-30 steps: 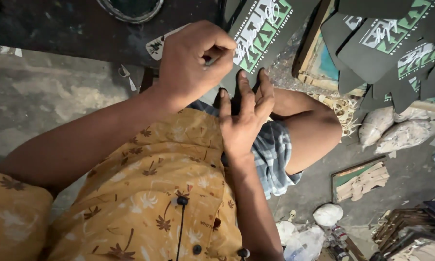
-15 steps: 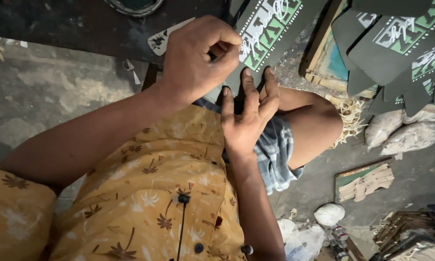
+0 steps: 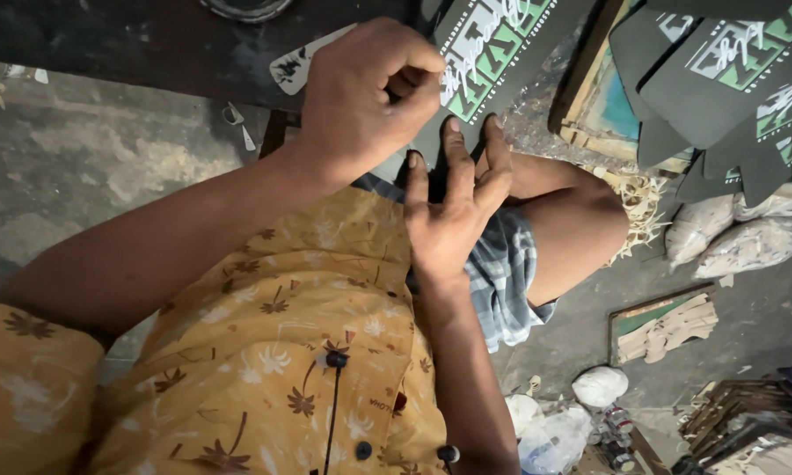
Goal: The person applies adhesive to the edges of printed shoe component panels using a small applicator tool.
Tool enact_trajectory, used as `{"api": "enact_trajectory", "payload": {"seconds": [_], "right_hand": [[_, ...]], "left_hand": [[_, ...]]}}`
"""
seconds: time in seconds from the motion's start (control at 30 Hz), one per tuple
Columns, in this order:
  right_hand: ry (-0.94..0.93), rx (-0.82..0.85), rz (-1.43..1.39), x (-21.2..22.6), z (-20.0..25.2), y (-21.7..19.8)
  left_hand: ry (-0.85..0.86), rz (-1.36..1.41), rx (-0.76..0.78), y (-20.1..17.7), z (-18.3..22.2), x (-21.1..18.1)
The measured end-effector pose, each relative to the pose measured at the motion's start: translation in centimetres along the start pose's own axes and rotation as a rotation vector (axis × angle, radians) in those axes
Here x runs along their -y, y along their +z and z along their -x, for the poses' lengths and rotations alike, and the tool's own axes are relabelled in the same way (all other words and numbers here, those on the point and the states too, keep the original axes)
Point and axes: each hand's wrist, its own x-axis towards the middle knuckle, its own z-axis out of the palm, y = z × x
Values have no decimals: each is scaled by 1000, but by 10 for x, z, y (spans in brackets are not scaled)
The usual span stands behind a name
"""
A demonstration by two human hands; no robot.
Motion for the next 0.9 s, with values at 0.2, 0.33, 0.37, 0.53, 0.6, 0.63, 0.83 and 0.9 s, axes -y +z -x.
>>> {"api": "enact_trajectory", "payload": {"seconds": [0.2, 0.33, 0.37, 0.53, 0.6, 0.63, 0.83, 0.9], "right_hand": [[-7, 0, 0, 0, 0, -1], [16, 8, -7, 2, 0, -1], [19, 9, -6, 2, 0, -1], [9, 6, -45, -1, 1, 0], [8, 6, -33, 0, 1, 0], [8, 7, -20, 0, 1, -1], [8, 9, 7, 0, 0, -1], [8, 10, 6, 0, -1, -1]], "left_hand": [[36, 69, 11, 3, 3, 7], [60, 3, -11, 1, 0, 8], [58, 3, -9, 1, 0, 7], [50, 69, 13, 2, 1, 4], [45, 62, 12, 1, 0, 4], [38, 55, 12, 0, 1, 3], [55, 3, 0, 3, 2, 8], [51, 24, 5, 0, 1, 3]]}}
